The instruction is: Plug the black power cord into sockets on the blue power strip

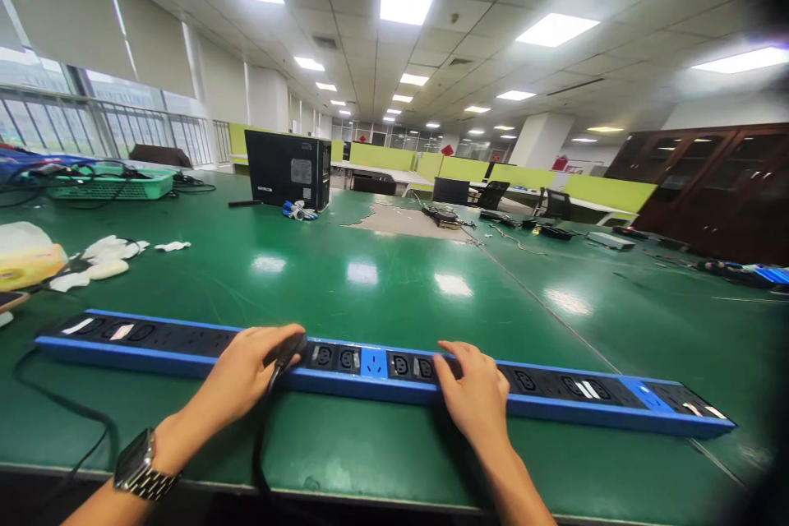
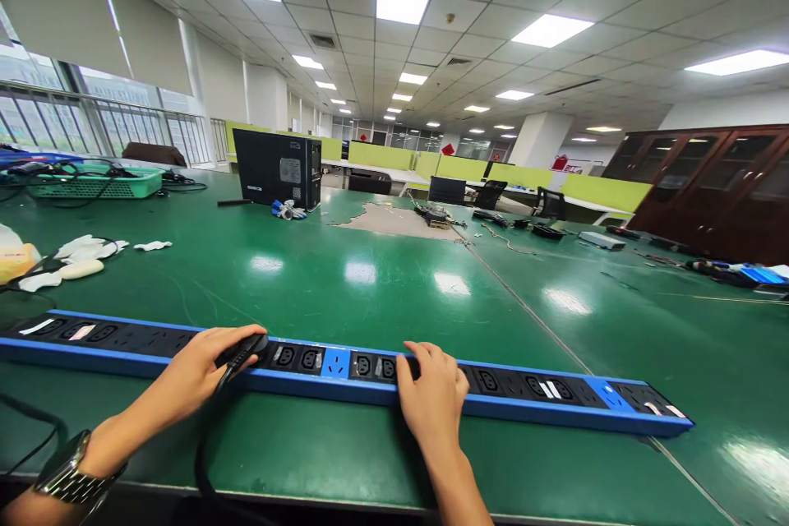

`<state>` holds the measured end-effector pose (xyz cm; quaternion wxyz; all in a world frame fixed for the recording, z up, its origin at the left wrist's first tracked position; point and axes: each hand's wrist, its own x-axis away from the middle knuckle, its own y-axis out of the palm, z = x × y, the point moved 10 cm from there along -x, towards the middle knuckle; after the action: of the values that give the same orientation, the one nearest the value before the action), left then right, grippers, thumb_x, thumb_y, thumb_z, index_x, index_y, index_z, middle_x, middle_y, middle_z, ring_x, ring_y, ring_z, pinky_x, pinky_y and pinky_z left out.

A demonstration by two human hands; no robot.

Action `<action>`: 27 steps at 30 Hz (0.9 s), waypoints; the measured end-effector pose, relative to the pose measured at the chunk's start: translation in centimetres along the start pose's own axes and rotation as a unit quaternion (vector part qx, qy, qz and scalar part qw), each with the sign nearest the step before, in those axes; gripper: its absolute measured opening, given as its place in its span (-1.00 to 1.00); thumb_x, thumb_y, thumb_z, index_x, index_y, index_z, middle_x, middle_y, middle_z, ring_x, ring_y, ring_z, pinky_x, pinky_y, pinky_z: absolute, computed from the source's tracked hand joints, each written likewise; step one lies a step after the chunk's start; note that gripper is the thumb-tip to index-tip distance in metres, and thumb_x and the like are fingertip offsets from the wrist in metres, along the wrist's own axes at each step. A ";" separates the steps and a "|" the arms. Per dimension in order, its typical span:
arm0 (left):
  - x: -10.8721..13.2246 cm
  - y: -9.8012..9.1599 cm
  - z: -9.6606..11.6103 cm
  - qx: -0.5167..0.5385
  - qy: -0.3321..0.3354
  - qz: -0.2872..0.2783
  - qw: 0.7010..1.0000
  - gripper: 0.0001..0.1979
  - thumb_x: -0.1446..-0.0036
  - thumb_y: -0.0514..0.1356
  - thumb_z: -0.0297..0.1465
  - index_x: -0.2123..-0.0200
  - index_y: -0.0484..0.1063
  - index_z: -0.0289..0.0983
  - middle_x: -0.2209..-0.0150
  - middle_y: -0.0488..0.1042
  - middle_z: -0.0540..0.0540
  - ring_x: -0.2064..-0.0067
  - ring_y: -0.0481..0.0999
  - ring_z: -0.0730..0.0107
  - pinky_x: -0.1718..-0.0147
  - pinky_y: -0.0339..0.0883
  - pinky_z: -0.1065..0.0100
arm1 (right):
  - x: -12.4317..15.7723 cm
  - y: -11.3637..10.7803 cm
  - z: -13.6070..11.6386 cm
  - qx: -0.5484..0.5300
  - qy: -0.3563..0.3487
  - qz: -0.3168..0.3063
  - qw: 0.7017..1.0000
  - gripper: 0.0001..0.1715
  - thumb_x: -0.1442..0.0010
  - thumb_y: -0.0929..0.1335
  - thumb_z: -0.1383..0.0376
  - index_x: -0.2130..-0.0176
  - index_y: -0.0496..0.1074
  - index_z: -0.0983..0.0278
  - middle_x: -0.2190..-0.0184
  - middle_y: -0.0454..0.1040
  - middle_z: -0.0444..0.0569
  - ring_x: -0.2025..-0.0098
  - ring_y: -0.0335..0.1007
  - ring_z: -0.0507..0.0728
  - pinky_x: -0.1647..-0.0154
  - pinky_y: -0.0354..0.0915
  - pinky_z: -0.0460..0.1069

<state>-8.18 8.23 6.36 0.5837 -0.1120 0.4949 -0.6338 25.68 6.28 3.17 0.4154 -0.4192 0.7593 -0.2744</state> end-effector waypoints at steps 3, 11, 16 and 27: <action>0.0 -0.1 0.0 -0.013 0.002 -0.007 1.000 -0.67 -0.16 0.15 -0.15 0.06 0.52 -0.10 0.09 0.61 -0.09 0.09 0.58 0.13 0.07 0.40 0.20 | 0.0 2.3 -4.8 -0.083 -0.034 -0.081 0.993 -0.60 -0.22 0.22 0.16 0.05 0.48 0.23 0.00 0.48 0.06 -0.06 0.30 0.26 -0.10 0.12 0.22; 0.2 -0.1 -0.7 -0.047 -0.020 -0.015 0.999 -0.66 -0.18 0.14 -0.19 0.03 0.49 -0.15 0.06 0.59 -0.12 0.05 0.55 0.13 0.02 0.35 0.18 | -0.5 6.8 -14.8 -0.151 -0.105 -0.201 0.962 -0.66 -0.21 0.27 0.17 0.09 0.50 0.23 0.10 0.55 -0.05 0.06 0.43 0.11 0.01 0.27 -0.01; -0.4 0.3 -1.5 0.008 -0.046 -0.058 0.997 -0.63 -0.18 0.13 -0.12 0.04 0.49 -0.16 0.07 0.59 -0.10 0.08 0.56 0.16 0.10 0.40 0.26 | -1.5 8.1 -15.9 -0.161 -0.102 -0.235 0.953 -0.68 -0.20 0.28 0.16 0.14 0.53 0.20 0.12 0.57 -0.07 0.08 0.46 0.09 0.04 0.28 -0.04; -0.5 0.7 -1.1 -0.019 -0.009 -0.050 0.999 -0.66 -0.21 0.10 -0.20 0.00 0.49 -0.12 0.11 0.60 -0.09 0.11 0.56 0.18 0.10 0.38 0.25 | -2.0 9.6 -13.7 -0.171 -0.072 -0.263 0.947 -0.68 -0.19 0.28 0.18 0.17 0.55 0.24 0.17 0.58 -0.04 0.13 0.48 0.09 0.07 0.30 -0.05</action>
<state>-8.36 9.31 5.52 0.5539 -0.1533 0.4954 -0.6514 10.59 13.75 3.55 0.3042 -0.6871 0.6259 -0.2088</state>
